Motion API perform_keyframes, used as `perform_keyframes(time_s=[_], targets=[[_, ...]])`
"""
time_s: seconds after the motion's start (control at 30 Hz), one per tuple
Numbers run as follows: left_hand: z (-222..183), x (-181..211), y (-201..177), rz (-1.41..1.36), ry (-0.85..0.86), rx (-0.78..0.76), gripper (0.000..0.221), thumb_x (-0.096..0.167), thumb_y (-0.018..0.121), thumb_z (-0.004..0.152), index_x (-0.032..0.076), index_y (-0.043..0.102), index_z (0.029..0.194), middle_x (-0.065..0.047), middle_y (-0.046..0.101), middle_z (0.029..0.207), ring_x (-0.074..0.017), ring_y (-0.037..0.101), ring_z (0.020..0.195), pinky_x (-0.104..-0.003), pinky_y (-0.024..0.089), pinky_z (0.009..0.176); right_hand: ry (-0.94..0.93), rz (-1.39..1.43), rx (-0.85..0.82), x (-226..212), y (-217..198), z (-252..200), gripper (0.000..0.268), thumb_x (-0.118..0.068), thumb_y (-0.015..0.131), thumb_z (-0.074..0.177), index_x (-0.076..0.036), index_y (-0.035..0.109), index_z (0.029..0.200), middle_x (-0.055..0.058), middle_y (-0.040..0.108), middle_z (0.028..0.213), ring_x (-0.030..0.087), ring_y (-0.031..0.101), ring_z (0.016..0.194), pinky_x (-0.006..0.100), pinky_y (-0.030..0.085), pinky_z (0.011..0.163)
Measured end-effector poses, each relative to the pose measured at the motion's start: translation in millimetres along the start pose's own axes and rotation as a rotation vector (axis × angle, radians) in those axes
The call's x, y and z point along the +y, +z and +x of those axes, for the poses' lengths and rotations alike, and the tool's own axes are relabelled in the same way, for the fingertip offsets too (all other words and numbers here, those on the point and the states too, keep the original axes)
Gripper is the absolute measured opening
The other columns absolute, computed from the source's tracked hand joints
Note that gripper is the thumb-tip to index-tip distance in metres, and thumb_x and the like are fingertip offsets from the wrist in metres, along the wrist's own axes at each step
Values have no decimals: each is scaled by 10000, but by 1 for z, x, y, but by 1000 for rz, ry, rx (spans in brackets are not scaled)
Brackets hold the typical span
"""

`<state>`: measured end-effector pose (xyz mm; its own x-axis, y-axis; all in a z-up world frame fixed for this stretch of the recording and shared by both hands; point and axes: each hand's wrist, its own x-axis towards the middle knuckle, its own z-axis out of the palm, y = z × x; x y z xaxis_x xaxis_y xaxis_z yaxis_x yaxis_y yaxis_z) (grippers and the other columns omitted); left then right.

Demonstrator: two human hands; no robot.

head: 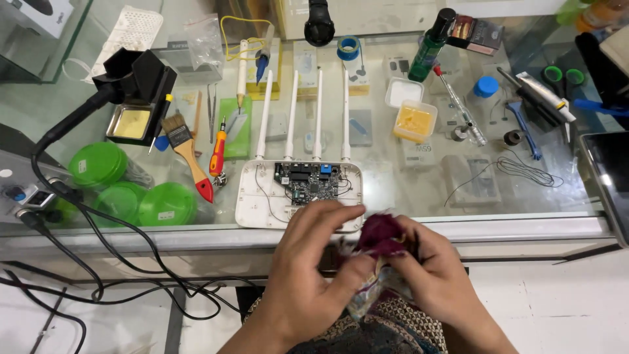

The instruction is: Cleaning and repairing the internal circuit board of a wireless router using a cloth and a small tool.

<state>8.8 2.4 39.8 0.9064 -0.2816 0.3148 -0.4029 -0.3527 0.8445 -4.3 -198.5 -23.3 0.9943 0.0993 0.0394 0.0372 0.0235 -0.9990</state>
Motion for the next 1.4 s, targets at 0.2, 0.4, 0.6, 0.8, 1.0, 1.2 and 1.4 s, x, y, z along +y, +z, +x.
perform_keyframes(time_s=[0.2,0.4,0.6,0.8,1.0,1.2,1.4], targets=[[19,9,-1,135,129,-155,276,296,691,871,169,707,1116,-51,592,1401,-307,555,1280,-505,351,1067,-4,-137,-151,-4,7,2,196,-140,555,903,-42,723,883,-3,687,751,98,587,715,290,502,635],[25,1,1,-210,40,-288,89,156,738,861,153,736,949,-79,550,1518,-281,484,1437,-484,334,1184,-26,-118,-305,-4,7,3,386,-59,547,809,0,698,1159,74,784,1048,171,724,974,329,595,836],[-2,-5,-31,-1052,159,240,93,194,528,1088,105,504,1097,-245,490,1015,-358,452,963,-479,356,864,-43,-366,-331,-10,7,2,293,-251,548,930,-121,767,1075,-11,811,884,108,642,805,298,468,768],[-37,-8,-10,-822,-336,-66,326,306,503,1055,5,601,1136,-52,492,708,-131,402,491,-275,333,418,69,-195,13,-12,2,10,252,-48,510,827,-32,702,989,63,664,887,178,618,824,323,508,701],[-43,-8,-1,-364,-396,-260,314,247,501,961,67,757,933,29,619,610,-77,498,505,-286,381,466,-1,-187,119,-41,16,22,128,-156,587,1020,-65,588,930,5,590,751,82,522,684,239,415,577],[-42,-20,6,-424,-506,-242,202,166,549,1015,105,675,870,2,609,575,-111,566,525,-298,458,531,-503,-604,-257,-63,19,25,274,-188,489,989,-100,681,1163,60,753,1096,227,736,997,326,601,830],[-52,-42,7,-696,-133,-29,568,-57,450,849,50,338,1395,-219,647,1241,-282,668,1119,-383,569,981,-822,-516,-637,-57,24,24,384,-295,319,1093,-141,670,1119,4,775,1226,322,718,1131,428,526,874]])
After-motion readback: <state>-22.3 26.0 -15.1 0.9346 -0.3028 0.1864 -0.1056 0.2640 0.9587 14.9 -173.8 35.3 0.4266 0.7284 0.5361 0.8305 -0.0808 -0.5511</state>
